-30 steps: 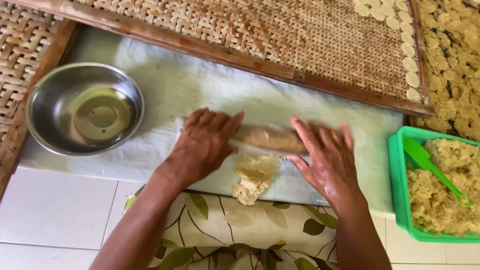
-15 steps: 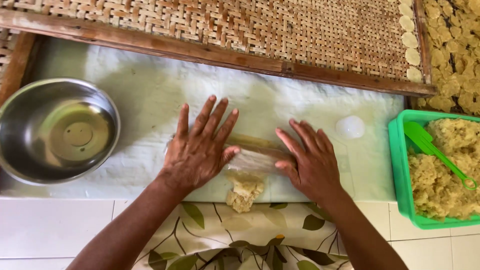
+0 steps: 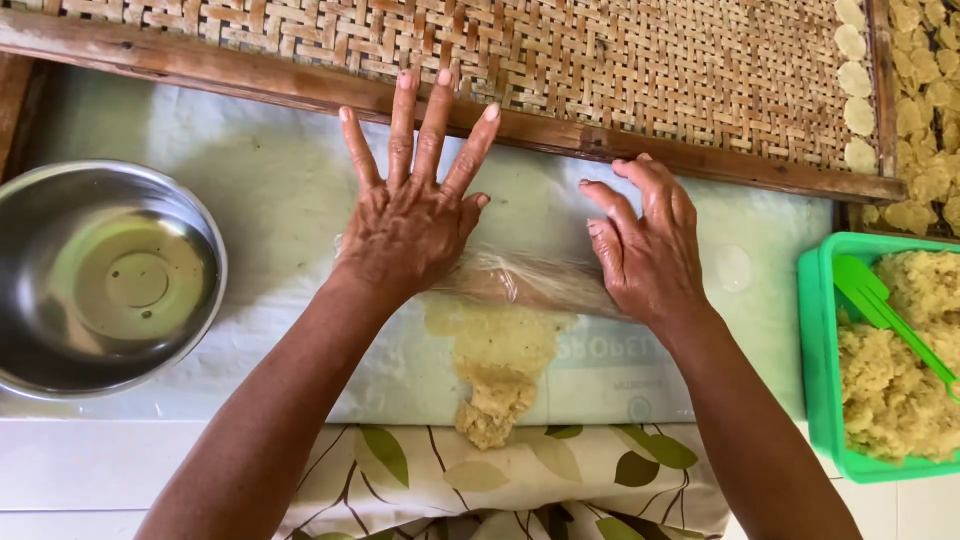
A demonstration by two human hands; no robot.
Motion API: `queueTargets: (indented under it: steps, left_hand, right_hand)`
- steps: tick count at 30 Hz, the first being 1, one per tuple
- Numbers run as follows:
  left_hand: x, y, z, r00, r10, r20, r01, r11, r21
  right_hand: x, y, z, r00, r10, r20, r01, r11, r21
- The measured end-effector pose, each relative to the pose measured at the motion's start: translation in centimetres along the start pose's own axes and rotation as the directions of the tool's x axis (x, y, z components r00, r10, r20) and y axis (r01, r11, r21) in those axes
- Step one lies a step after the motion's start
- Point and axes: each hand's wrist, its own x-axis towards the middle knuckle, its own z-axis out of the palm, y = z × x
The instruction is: Shaping and cutting dough into small discs and placing them on a drying tray.
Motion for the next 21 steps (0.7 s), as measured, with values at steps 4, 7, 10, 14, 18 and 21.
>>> queueTargets:
  steps: [4, 7, 10, 14, 18, 21]
  left_hand:
    - [-1.6, 0.7, -0.3, 0.999, -0.007, 0.050, 0.006, 1.000, 0.001]
    - [-2.9, 1.2, -0.4, 0.998, 0.001, 0.057, -0.003, 0.999, 0.032]
    - [-4.3, 1.6, -0.1, 0.999, 0.011, 0.044, -0.014, 0.997, 0.072]
    - [-6.0, 2.2, 0.4, 0.996, -0.023, 0.085, 0.019, 0.999, 0.038]
    - [-7.6, 2.6, 0.7, 0.997, -0.034, 0.063, 0.028, 0.996, 0.082]
    - [-8.6, 3.1, 0.4, 0.998, -0.032, 0.056, 0.026, 0.994, 0.107]
  right_hand:
    - [-1.2, -0.9, 0.1, 0.998, -0.019, 0.055, 0.024, 0.996, -0.082]
    - [-2.1, -1.1, 0.3, 0.993, 0.016, 0.117, -0.004, 0.994, -0.105]
    - [-3.2, -1.9, 0.2, 0.988, 0.036, 0.153, -0.016, 0.991, -0.131]
    - [-4.5, -3.2, 0.1, 0.986, 0.066, 0.155, -0.037, 0.982, -0.183]
    - [-5.7, -4.2, 0.0, 0.994, 0.051, 0.094, -0.032, 0.981, -0.189]
    - [-6.5, -5.1, -0.2, 0.999, 0.042, 0.015, -0.038, 0.984, -0.172]
